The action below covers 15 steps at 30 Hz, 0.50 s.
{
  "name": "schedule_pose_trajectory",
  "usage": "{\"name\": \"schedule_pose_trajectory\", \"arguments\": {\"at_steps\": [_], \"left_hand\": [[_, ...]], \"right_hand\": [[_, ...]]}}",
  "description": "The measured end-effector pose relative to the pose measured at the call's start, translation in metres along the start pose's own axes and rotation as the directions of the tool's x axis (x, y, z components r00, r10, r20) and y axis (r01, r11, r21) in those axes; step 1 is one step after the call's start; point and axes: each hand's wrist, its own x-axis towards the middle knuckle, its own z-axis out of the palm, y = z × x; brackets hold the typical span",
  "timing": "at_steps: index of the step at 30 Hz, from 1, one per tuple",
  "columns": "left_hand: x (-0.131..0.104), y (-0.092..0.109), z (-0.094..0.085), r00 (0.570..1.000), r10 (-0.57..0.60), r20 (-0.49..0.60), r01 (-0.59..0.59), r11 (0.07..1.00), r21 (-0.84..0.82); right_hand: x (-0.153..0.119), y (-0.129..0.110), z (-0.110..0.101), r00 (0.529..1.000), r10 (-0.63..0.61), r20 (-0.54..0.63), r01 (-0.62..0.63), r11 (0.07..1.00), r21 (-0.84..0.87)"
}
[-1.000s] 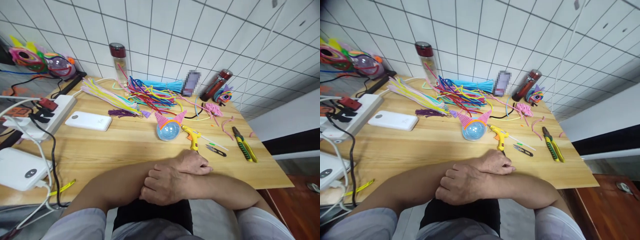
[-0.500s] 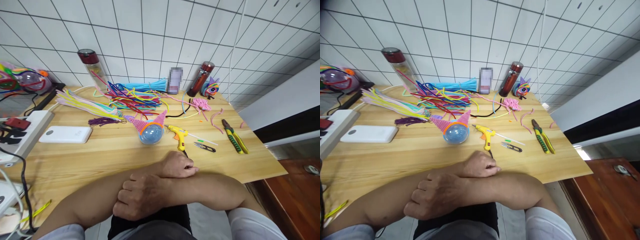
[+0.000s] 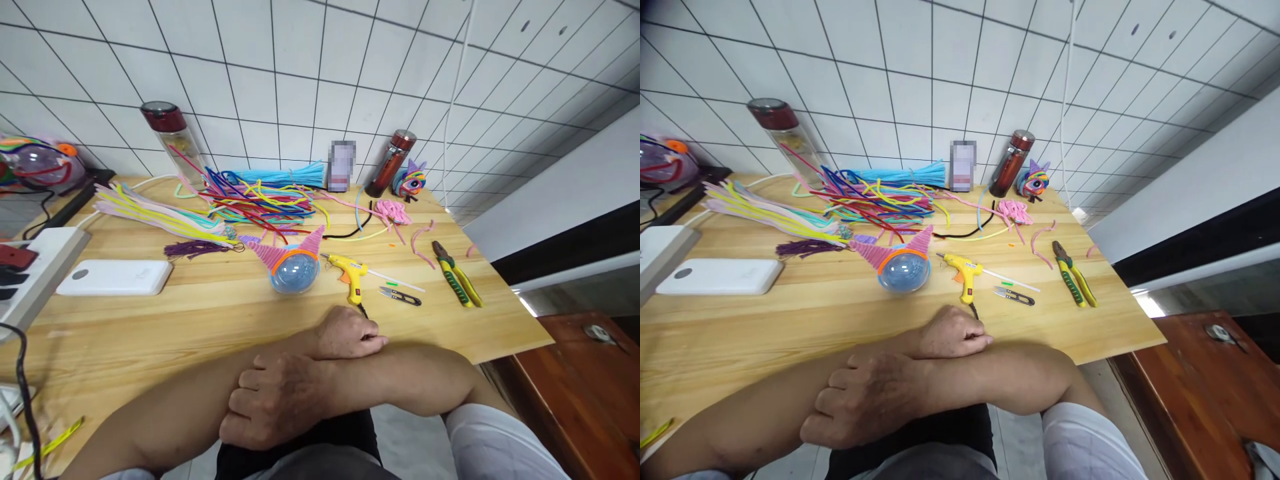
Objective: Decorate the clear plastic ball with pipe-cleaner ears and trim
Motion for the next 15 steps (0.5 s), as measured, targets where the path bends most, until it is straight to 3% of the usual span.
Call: {"name": "schedule_pose_trajectory", "arguments": {"at_steps": [5, 11, 15], "left_hand": [[0.0034, 0.0027, -0.0051, 0.998, -0.010, 0.055, 0.009, 1.000, 0.011], [0.0067, 0.0041, -0.0048, 0.996, -0.043, 0.075, 0.040, 0.998, 0.041], [0.0072, 0.0024, -0.0025, 0.996, -0.042, 0.075, 0.038, 0.998, 0.054]], "right_hand": [[-0.0029, 0.0005, 0.0000, 1.000, -0.007, 0.009, 0.007, 1.000, -0.030], [-0.0032, -0.0011, -0.0070, 0.988, 0.009, 0.154, -0.004, 1.000, -0.029], [-0.0038, -0.0021, -0.0081, 0.995, 0.008, 0.101, -0.003, 0.999, -0.046]]}}
